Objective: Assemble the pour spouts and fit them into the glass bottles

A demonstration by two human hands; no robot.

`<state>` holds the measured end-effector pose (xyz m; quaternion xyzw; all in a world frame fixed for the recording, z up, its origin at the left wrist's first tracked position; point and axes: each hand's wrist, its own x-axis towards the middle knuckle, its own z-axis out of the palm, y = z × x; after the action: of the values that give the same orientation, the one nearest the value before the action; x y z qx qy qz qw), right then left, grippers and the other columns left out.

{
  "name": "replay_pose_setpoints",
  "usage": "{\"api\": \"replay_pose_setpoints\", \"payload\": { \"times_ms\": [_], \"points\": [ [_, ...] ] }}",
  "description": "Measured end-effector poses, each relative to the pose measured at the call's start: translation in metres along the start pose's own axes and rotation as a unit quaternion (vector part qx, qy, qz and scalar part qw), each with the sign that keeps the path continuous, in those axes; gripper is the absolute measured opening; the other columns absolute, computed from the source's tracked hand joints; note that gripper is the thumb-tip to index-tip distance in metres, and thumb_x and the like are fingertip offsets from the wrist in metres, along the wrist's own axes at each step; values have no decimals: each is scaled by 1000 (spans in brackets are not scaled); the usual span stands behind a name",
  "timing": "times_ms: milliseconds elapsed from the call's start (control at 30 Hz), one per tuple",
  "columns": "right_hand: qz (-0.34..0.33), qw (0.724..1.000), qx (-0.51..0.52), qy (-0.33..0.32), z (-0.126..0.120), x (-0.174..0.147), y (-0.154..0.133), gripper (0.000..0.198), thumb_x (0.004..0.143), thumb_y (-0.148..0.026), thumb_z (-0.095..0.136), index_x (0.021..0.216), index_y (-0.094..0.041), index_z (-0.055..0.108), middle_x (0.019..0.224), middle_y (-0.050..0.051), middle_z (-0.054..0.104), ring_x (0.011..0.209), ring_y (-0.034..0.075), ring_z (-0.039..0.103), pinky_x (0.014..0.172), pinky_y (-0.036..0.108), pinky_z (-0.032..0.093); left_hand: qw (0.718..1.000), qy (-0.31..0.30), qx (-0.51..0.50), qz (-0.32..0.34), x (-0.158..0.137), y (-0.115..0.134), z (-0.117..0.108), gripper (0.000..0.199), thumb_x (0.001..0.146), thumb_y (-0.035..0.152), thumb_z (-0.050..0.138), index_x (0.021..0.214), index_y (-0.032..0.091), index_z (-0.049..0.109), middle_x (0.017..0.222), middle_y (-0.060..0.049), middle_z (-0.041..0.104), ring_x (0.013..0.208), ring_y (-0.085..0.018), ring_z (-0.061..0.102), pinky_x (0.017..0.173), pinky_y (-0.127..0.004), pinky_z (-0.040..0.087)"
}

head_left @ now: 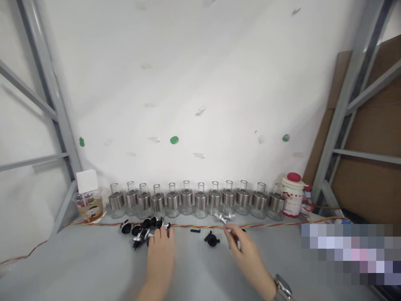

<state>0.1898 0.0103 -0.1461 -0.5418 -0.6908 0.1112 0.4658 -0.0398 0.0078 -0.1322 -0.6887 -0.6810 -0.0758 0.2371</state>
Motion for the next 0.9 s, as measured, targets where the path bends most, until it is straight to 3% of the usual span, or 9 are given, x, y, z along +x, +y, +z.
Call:
{"api": "replay_pose_setpoints", "payload": {
  "times_ms": [167,267,400,500,567,633,733,833,900],
  "points": [
    [-68,991,-104,-57,4,7,16,27,83,-23,46,108,-23,57,94,7,58,88,23,52,80,38,42,1000,-1,21,-11,0,-1,-5,38,77,-3,35,97,12,64,93,-14,61,87,-27,55,74,-37,41],
    [-109,980,-131,-103,7,5,9,38,81,-23,52,118,-30,50,106,6,55,98,24,48,85,40,38,1000,20,-23,-8,-2,10,-3,38,77,1,40,110,8,58,114,-18,55,101,-29,51,81,-40,41],
    [-106,974,-142,-140,13,2,-3,40,74,-14,59,111,-29,55,108,5,56,101,25,47,86,41,36,983,43,-174,26,-8,25,7,51,77,14,47,127,6,40,137,-17,34,121,-31,35,94,-43,35],
    [-85,980,-105,-148,15,1,-4,34,72,-7,57,102,-23,58,102,5,57,96,23,48,86,38,36,942,33,-333,41,-12,32,15,52,80,19,43,130,10,36,140,-15,29,125,-29,32,98,-44,32],
    [-71,985,-66,-144,16,1,-1,27,72,-4,55,94,-21,58,96,4,58,92,22,49,84,36,37,889,18,-457,28,-15,36,18,54,81,22,41,133,14,29,140,-15,27,126,-27,31,100,-43,30],
    [-65,989,-20,-130,17,2,1,22,73,-4,53,88,-19,57,91,4,58,88,20,50,81,34,38,807,-29,-590,-6,-16,39,17,57,82,26,43,135,14,24,136,-17,35,123,-25,36,100,-40,31],
    [-50,990,61,-114,19,-1,-2,18,75,-6,51,87,-19,55,84,3,56,81,18,51,76,30,40,639,-161,-746,-95,-16,45,8,70,77,41,54,133,13,24,112,-16,58,104,-24,56,92,-36,40],
    [-21,980,144,-137,20,-8,-15,17,75,-7,50,86,-19,53,79,1,56,75,15,53,71,27,43,470,-294,-811,-186,-15,50,-2,72,61,53,67,117,13,44,87,-10,66,77,-23,65,75,-35,50],
    [-30,967,184,-175,17,-13,-25,20,74,-6,50,87,-20,54,81,0,58,77,14,54,73,25,43,403,-318,-833,-208,-14,52,-6,58,56,53,71,94,12,56,77,-8,67,68,-20,66,68,-32,51]
  ]
}}
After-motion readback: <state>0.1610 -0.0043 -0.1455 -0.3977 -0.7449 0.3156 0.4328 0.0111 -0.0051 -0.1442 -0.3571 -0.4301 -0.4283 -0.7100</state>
